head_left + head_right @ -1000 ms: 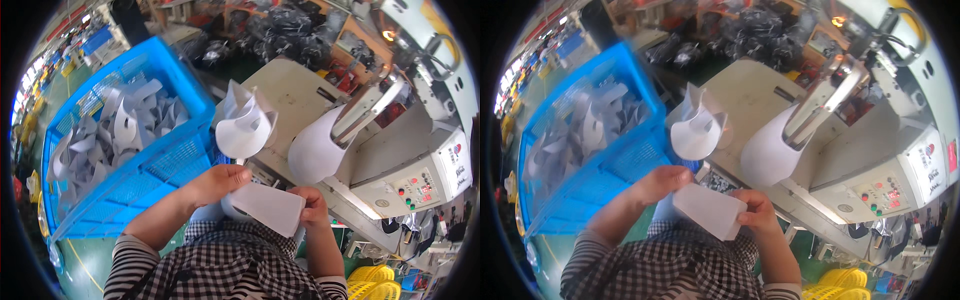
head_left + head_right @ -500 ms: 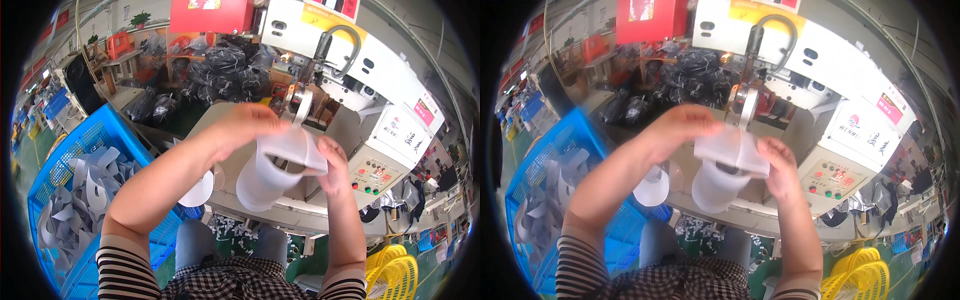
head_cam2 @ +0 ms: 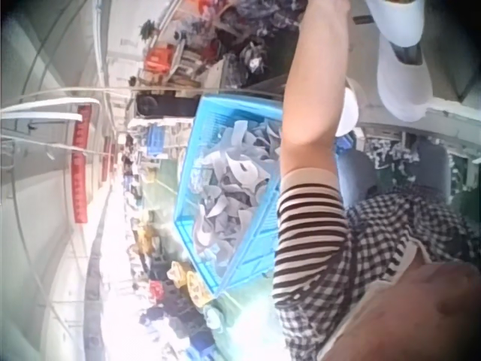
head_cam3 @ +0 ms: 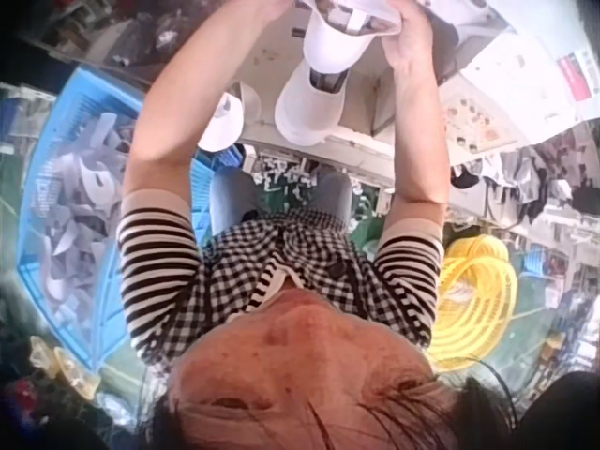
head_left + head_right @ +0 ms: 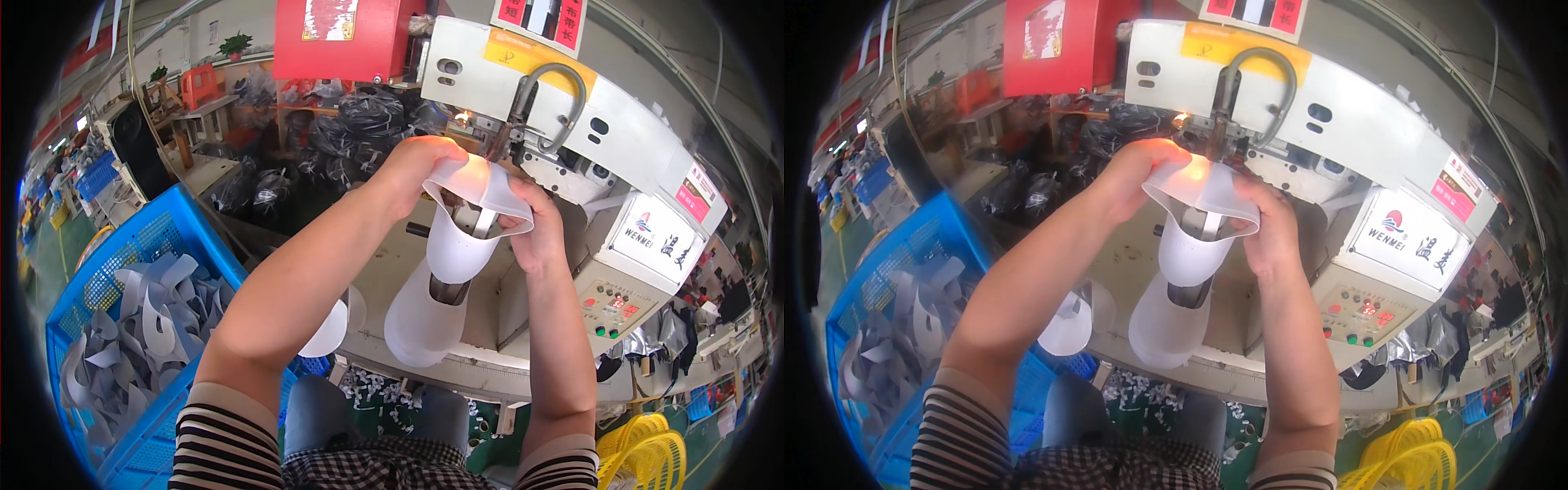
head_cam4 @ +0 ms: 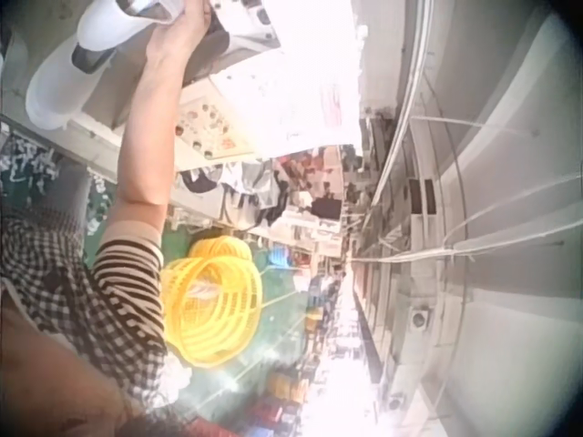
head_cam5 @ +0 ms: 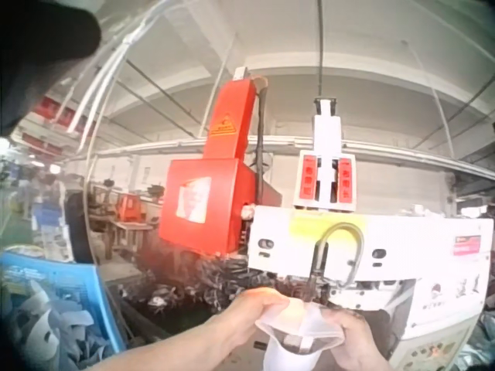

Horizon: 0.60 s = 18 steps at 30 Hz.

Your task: The person stitches white shoe upper components using a post-bed industrial sewing machine.

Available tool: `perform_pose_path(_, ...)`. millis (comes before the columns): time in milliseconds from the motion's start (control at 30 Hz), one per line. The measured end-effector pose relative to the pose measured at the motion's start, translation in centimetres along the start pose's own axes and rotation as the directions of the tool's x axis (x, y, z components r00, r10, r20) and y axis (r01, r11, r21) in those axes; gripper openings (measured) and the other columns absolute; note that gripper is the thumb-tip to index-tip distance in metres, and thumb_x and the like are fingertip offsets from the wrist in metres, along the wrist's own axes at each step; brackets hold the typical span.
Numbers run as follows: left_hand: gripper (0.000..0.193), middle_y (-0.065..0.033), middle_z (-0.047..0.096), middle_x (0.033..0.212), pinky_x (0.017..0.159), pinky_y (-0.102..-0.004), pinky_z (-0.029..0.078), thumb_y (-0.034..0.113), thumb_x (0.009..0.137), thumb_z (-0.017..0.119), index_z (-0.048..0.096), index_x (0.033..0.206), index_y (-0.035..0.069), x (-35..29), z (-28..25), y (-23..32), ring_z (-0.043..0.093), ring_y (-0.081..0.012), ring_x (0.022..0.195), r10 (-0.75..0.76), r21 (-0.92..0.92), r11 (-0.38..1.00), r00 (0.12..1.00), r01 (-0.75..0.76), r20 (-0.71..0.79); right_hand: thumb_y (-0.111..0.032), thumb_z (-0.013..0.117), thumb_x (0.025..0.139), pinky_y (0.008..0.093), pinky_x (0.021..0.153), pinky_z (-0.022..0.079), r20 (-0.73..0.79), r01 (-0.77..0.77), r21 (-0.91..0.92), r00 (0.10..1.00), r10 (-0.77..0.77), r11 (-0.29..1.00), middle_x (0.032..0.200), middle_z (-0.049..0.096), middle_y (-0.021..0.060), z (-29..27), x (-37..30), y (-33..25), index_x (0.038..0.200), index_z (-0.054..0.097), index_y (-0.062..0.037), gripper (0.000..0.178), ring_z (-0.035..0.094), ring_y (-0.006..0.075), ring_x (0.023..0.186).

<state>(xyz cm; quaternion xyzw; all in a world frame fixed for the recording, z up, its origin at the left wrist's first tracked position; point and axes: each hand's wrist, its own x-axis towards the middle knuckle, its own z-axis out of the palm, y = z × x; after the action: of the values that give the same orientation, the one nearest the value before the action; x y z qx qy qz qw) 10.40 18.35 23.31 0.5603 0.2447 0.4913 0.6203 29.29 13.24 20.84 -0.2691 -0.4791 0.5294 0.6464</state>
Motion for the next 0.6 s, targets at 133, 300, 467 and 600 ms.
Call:
perform_pose_path(133,0.017,-0.0095,0.059,0.085,0.076,-0.033,0.041,0.017,0.074,0.055,0.061,0.082,0.004,0.3,-0.4,-0.3,0.054,-0.0191,0.082,-0.051,-0.043,0.998,0.999,0.052,0.013,-0.018,0.061,0.074,0.0208,0.053,0.033,-0.086,-0.015,0.076,0.996,0.022,0.997,0.086,0.058,0.0026,1.0,0.1,0.7,0.105,0.056,-0.0002,0.036,0.05,0.0077,0.068)
perform_pose_path(300,0.017,-0.0092,0.06,0.084,0.075,-0.0296,0.043,0.014,0.08,0.052,0.059,0.088,0.001,-0.1,-0.2,-0.2,0.056,-0.0163,0.079,-0.088,-0.097,0.991,0.994,0.093,0.058,-0.019,0.059,0.077,0.0209,0.059,0.039,-0.001,-0.017,0.163,1.0,0.018,0.987,0.092,0.059,0.0033,-0.4,0.7,1.3,0.113,0.05,-0.0011,0.041,0.055,0.01,0.076)
perform_pose_path(467,0.021,-0.0052,0.06,0.078,0.068,-0.0271,0.042,0.022,0.084,0.05,0.06,0.089,0.004,0.6,-0.6,-1.3,0.053,-0.0124,0.068,-0.137,-0.113,0.981,0.977,0.156,0.161,-0.025,0.056,0.083,0.0203,0.06,0.04,0.22,-0.134,0.239,0.972,0.081,0.962,0.086,0.058,-0.0006,-0.2,0.7,1.6,0.11,0.052,-0.0038,0.035,0.055,0.0098,0.074)
perform_pose_path(600,0.028,0.0038,0.049,0.057,0.055,-0.0241,0.034,0.034,0.089,0.044,0.058,0.079,0.012,0.4,-1.3,-3.0,0.041,-0.0075,0.051,-0.16,-0.156,0.965,0.947,0.21,0.28,-0.022,0.045,0.089,0.0229,0.058,0.036,-0.113,-0.074,0.132,0.99,0.089,0.989,0.066,0.046,-0.0039,0.3,-1.1,2.1,0.083,0.053,-0.0093,0.016,0.043,0.0077,0.058)
